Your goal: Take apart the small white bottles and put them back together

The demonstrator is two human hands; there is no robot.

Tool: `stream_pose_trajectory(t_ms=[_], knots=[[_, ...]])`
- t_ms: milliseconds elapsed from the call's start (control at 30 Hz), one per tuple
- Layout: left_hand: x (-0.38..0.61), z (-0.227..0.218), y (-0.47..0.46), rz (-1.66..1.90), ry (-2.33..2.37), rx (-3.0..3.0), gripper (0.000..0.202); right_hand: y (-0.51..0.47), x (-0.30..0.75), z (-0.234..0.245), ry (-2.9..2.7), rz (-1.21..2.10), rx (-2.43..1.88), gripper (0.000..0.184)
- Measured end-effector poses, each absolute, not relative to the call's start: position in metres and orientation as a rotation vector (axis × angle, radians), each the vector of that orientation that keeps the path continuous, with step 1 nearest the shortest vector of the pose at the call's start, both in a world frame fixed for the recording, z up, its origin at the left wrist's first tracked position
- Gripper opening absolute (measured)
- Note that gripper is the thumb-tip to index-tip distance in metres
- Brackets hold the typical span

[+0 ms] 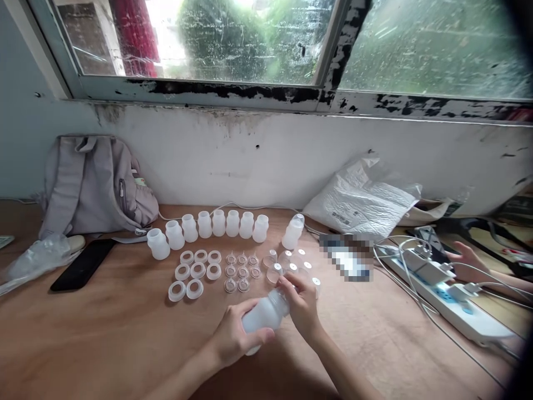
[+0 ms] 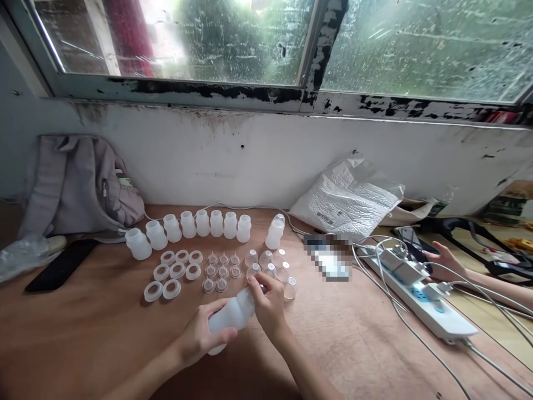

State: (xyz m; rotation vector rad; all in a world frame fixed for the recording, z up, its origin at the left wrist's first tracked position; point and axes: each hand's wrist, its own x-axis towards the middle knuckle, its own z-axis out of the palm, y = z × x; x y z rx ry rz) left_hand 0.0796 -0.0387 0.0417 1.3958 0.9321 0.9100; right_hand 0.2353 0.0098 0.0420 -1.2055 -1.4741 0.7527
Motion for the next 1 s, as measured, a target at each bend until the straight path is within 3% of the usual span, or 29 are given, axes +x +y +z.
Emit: stream_pose_trajectory(t_ms=[200, 333, 667, 1000], knots=[[0.071, 0.028, -0.035, 0.575, 0.575, 0.919, 0.037, 0.015, 0.248, 0.043, -1.304, 0.899, -1.076, 0.028], [0.066, 0.019, -0.039, 0.472, 0.453, 0.844, 0.038, 0.026, 0.263, 0.047, -1.097, 0.741, -1.125, 0.024], [0.061, 0.009, -0.039, 0.717, 0.303, 0.598, 0.058, 0.026, 0.253, 0.043, -1.938, 0.266, -1.185, 0.013], [0.059, 0.009, -0.033, 0.817, 0.362, 0.610, 0.053, 0.022, 0.246, 0.028, -2.295, -0.091, -1.413, 0.008]])
